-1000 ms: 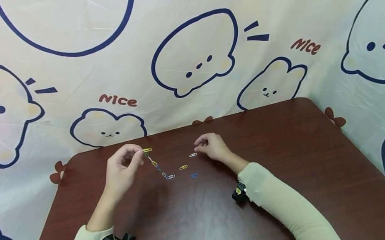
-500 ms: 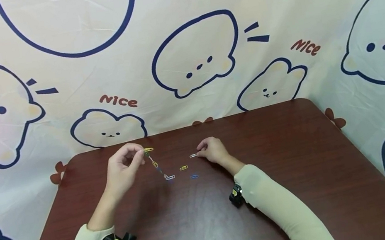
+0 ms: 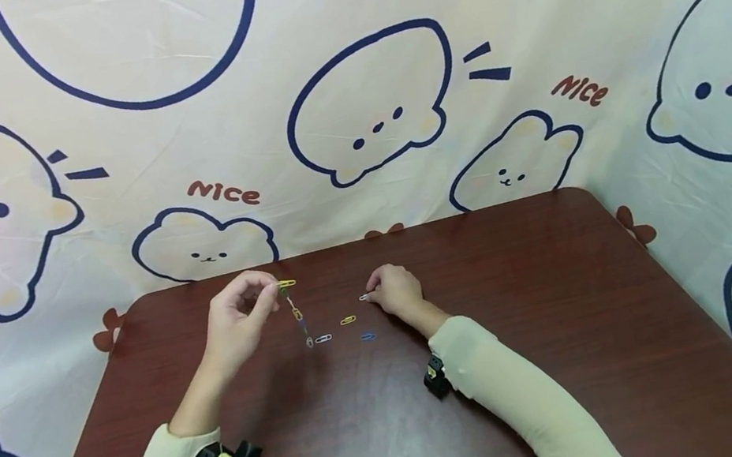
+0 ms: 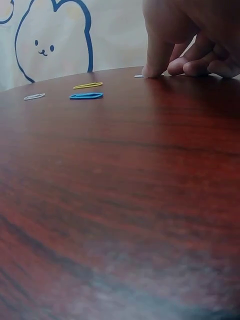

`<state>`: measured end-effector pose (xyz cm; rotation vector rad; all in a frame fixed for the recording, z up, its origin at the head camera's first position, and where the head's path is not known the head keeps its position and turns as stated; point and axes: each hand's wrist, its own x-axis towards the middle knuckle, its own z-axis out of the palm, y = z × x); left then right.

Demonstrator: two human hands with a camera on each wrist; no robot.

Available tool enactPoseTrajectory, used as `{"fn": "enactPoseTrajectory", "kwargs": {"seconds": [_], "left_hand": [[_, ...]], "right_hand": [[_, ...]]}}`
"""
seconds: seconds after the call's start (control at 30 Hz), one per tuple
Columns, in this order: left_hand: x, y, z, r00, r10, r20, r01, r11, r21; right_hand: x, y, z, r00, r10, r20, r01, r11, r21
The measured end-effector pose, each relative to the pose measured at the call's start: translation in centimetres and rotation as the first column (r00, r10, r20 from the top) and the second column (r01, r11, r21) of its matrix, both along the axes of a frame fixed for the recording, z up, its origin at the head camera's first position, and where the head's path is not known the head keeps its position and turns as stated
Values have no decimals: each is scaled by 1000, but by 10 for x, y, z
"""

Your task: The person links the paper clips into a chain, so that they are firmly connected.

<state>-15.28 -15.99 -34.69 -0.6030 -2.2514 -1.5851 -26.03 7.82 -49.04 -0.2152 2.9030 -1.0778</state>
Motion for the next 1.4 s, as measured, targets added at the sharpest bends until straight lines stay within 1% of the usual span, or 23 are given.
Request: {"fn": "enactPoseTrajectory", "kwargs": {"seconds": [0.23, 0.47, 0.63, 0.73, 0.83, 1.0, 1.27, 1.4], "left_hand": [[0, 0, -1, 1000, 3, 5, -3, 1000, -2], [-1, 1, 1, 1000, 1, 4, -1, 1000, -6], [-1, 1, 1, 1000, 0, 3, 0, 1000, -1], [-1, 1, 0, 1000, -11, 10, 11, 1000, 3], [-2, 1, 0, 1000, -19, 14, 19, 1000, 3], [-1, 1, 1, 1000, -12, 16, 12, 1000, -4], [-1, 1, 3, 1000, -10, 21, 10, 1000, -7], [-3, 1, 2, 1000, -20, 18, 20, 1000, 2]], "right_hand": [[0, -2, -1, 1000, -4, 1, 4, 999, 45], [-2, -2, 2, 999, 22, 25, -24, 995, 94], [-2, 0, 3, 998, 53, 37, -57, 993, 102], [-1, 3, 2, 997, 78, 22, -80, 994, 71], [-1, 7, 1, 994, 107, 4, -107, 994, 18], [-2, 14, 5, 987, 160, -10, -160, 985, -60], [7, 22, 32, 979, 203, -1, -201, 969, -146], [12, 22, 46, 975, 224, 1, -220, 958, -184]]}}
